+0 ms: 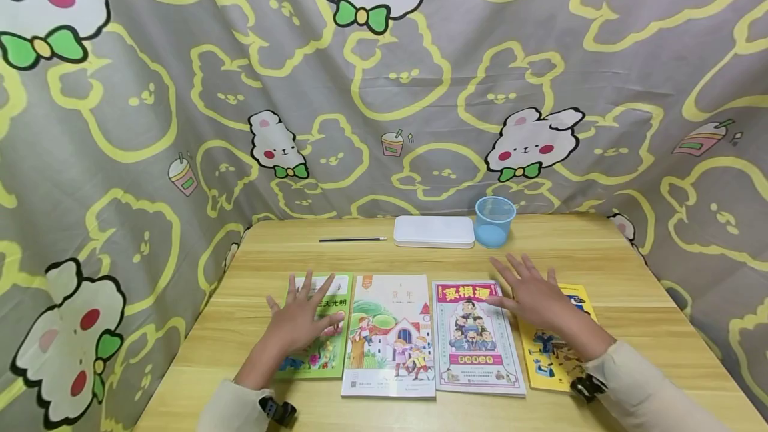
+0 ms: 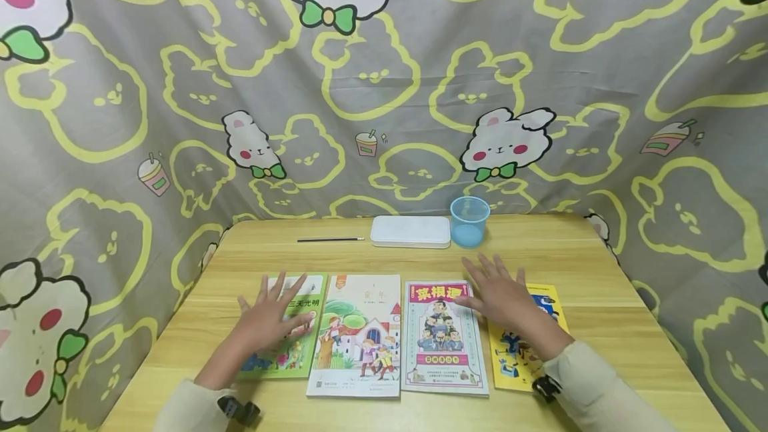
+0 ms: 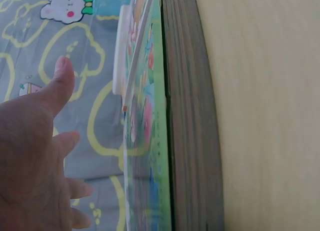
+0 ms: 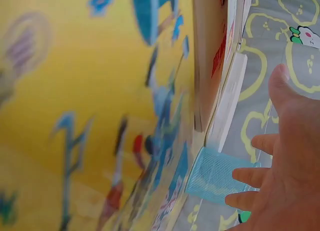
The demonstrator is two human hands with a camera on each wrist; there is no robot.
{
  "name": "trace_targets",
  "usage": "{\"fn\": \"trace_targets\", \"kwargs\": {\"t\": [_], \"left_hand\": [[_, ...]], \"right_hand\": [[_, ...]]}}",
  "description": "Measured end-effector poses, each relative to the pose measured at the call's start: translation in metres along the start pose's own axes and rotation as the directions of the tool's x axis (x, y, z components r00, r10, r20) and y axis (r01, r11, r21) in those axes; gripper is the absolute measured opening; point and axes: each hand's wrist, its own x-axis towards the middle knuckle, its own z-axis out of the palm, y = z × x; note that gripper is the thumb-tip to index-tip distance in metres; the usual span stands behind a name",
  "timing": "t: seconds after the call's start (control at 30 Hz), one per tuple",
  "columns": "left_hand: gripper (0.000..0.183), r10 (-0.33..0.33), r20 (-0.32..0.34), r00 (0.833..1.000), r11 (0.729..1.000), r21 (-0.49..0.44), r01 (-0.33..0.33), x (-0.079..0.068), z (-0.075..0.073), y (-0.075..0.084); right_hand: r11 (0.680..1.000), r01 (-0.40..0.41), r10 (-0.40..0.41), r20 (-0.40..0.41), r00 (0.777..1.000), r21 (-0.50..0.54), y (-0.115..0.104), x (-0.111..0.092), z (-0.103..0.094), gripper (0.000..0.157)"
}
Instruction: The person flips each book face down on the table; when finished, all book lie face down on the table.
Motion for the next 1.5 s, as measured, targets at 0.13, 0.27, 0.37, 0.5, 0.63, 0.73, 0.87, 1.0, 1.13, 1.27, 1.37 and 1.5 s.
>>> {"fn": "trace_targets", "kwargs": {"t": [0.13, 0.27, 0.37, 0.5, 0.63, 0.73, 0.87, 1.0, 1.13, 1.27, 1.37, 1.5], "left_hand": [[0.087, -0.006, 0.006, 1.0, 1.0, 0.001, 0.006, -0.003, 0.003, -0.004], [0.087, -0.017, 0.008, 1.0, 1.0, -0.004, 0.017, -0.007, 0.005, -0.006], [0.088, -0.022, 0.005, 1.0, 1.0, 0.005, 0.022, -0.011, 0.005, -0.008], [0.089, -0.032, 0.004, 0.999, 0.999, 0.009, 0.032, -0.016, 0.006, -0.013], [0.089, -0.039, 0.003, 0.999, 0.999, -0.003, 0.039, -0.021, 0.008, -0.017], [0.09, -0.045, 0.005, 0.999, 0.999, -0.008, 0.045, -0.024, 0.01, -0.02], [0.091, -0.056, 0.017, 0.998, 0.998, -0.01, 0.057, -0.029, 0.012, -0.024], [0.09, -0.07, 0.039, 0.997, 0.997, -0.012, 0.071, -0.036, 0.012, -0.029], [0.09, -0.09, 0.052, 0.995, 0.996, -0.021, 0.092, -0.043, 0.011, -0.032], [0.092, -0.11, 0.07, 0.991, 0.992, -0.051, 0.114, -0.047, 0.01, -0.035], [0.094, -0.122, 0.082, 0.989, 0.989, -0.074, 0.128, -0.051, 0.01, -0.038], [0.095, -0.133, 0.099, 0.986, 0.986, -0.091, 0.142, -0.056, 0.009, -0.041]], "right_hand": [[1.0, 0.024, -0.024, -0.005, 1.0, 0.007, -0.005, 0.004, 0.001, 0.087], [0.999, 0.041, -0.041, -0.002, 0.999, 0.016, -0.012, 0.008, 0.0, 0.086], [0.999, 0.048, -0.048, 0.002, 0.999, 0.007, -0.017, 0.011, 0.001, 0.086], [0.998, 0.06, -0.06, 0.003, 0.998, 0.006, -0.022, 0.014, 0.002, 0.087], [0.996, 0.086, -0.086, -0.003, 0.996, 0.021, -0.028, 0.017, 0.004, 0.086], [0.994, 0.109, -0.109, -0.012, 0.994, 0.023, -0.033, 0.02, 0.005, 0.085], [0.991, 0.132, -0.132, -0.007, 0.991, 0.002, -0.04, 0.025, 0.008, 0.085], [0.989, 0.15, -0.15, 0.012, 0.989, 0.012, -0.048, 0.03, 0.01, 0.085], [0.986, 0.166, -0.167, 0.027, 0.986, 0.018, -0.055, 0.037, 0.013, 0.084], [0.985, 0.169, -0.17, 0.043, 0.985, 0.022, -0.063, 0.043, 0.014, 0.085], [0.984, 0.175, -0.176, 0.051, 0.983, 0.017, -0.069, 0.049, 0.015, 0.086], [0.981, 0.193, -0.193, 0.065, 0.979, -0.001, -0.075, 0.055, 0.016, 0.086]]}}
